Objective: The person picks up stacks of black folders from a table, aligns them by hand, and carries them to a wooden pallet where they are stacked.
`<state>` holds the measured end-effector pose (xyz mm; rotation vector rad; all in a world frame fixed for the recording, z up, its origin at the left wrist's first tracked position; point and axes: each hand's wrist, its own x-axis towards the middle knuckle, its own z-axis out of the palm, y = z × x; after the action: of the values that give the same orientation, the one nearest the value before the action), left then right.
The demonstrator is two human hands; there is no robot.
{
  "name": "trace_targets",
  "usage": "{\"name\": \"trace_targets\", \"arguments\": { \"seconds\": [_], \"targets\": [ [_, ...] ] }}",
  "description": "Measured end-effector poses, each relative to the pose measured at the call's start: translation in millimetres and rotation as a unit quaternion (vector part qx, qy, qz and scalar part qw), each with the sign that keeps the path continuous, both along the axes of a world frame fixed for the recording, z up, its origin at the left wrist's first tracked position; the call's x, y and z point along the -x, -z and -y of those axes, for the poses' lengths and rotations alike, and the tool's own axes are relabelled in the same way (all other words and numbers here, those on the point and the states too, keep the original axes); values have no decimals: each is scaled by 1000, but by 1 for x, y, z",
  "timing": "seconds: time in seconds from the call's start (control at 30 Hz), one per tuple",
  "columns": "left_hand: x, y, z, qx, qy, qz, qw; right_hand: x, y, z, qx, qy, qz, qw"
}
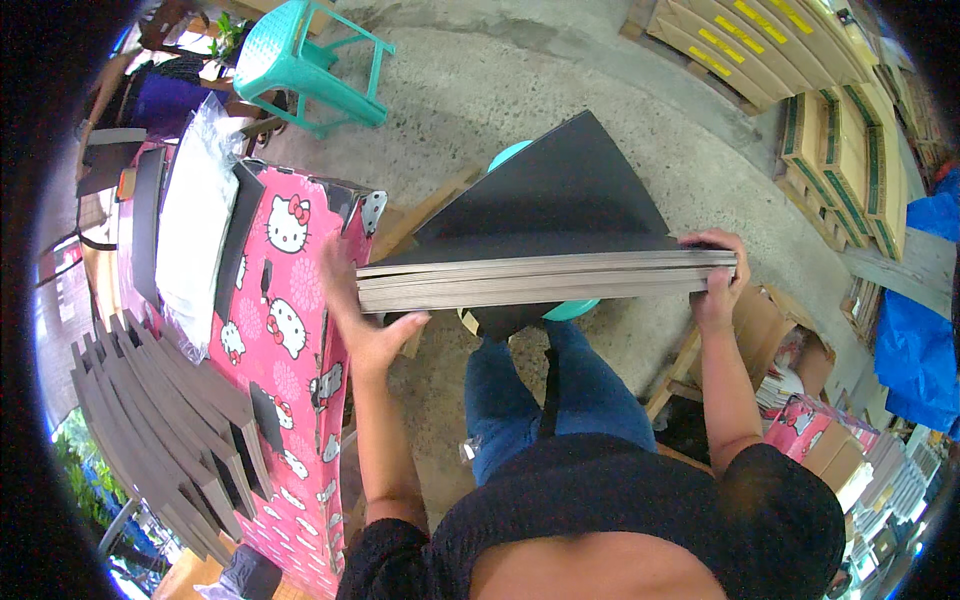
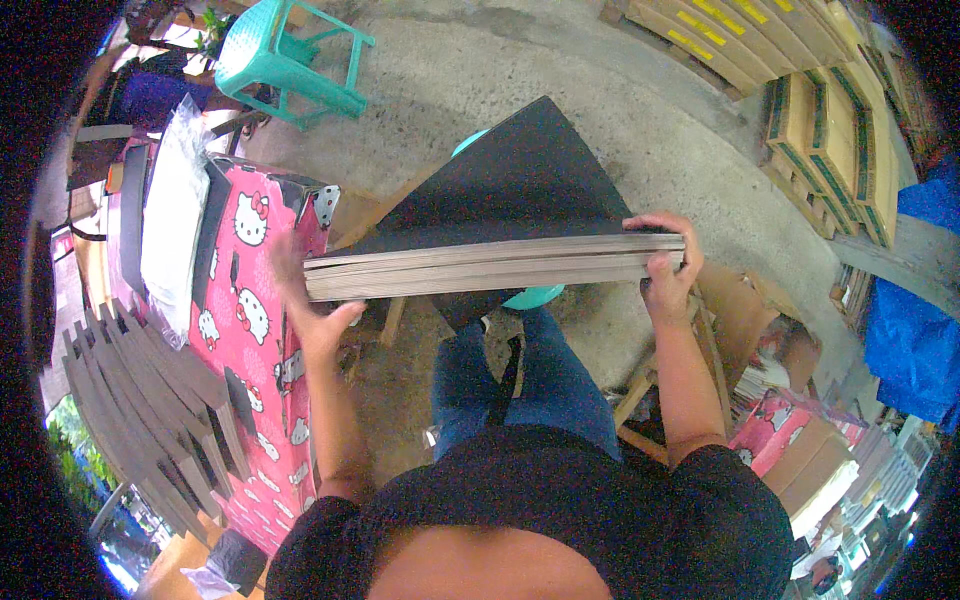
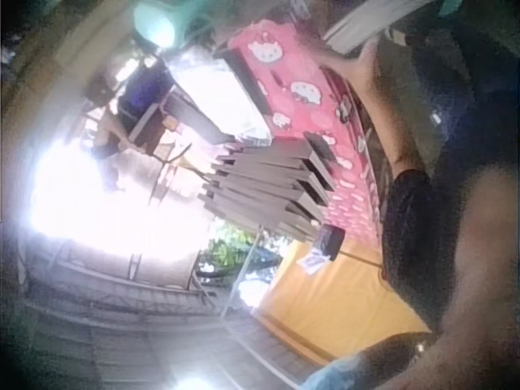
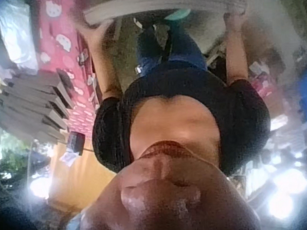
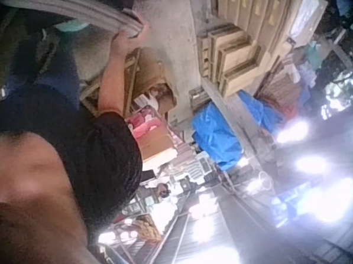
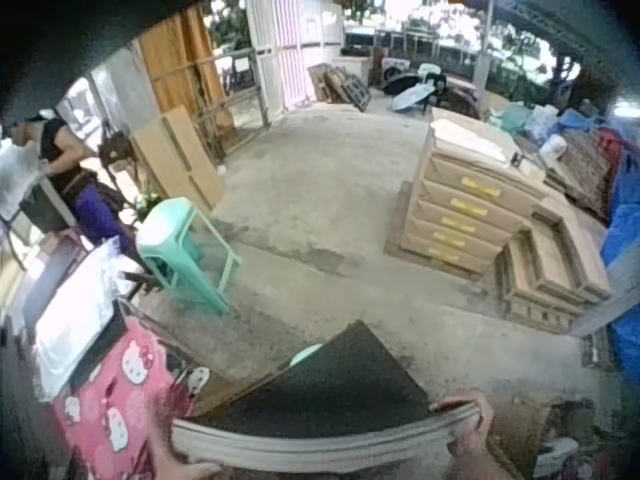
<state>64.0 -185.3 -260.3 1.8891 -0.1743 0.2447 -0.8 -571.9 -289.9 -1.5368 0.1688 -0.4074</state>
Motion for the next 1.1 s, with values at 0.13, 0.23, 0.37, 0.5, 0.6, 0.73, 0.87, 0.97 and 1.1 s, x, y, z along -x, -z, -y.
{"name": "trace_targets", "arguments": {
  "seconds": [0.13,0.23,0.37,0.5,0.6,0.73,0.87,0.97,1.1],
  "targets": [
    [5,-84,59,-472,129,58,870,-9,-12,-3,-62,25,-65,996],
    [-3,-61,91,-488,203,10,849,-18,-29,-4,-85,-13,-88,992],
    [-5,-46,90,-470,195,21,860,-29,-79,11,230,-59,-145,961],
    [-7,-43,93,-455,156,63,874,-55,-141,-36,565,-133,-27,814],
    [-7,-47,95,-473,157,72,864,-75,-94,-66,598,-332,-147,715],
    [5,-42,90,-468,161,58,867,-65,-105,-68,648,-291,-55,702],
    [9,-29,81,-392,142,92,904,-70,-93,-72,569,-351,-85,739],
    [10,-28,78,-348,112,121,923,-97,-103,-62,330,-448,-193,808],
    [15,-23,76,-344,103,130,924,-127,-103,-73,304,-521,-168,780]
  ]
}}
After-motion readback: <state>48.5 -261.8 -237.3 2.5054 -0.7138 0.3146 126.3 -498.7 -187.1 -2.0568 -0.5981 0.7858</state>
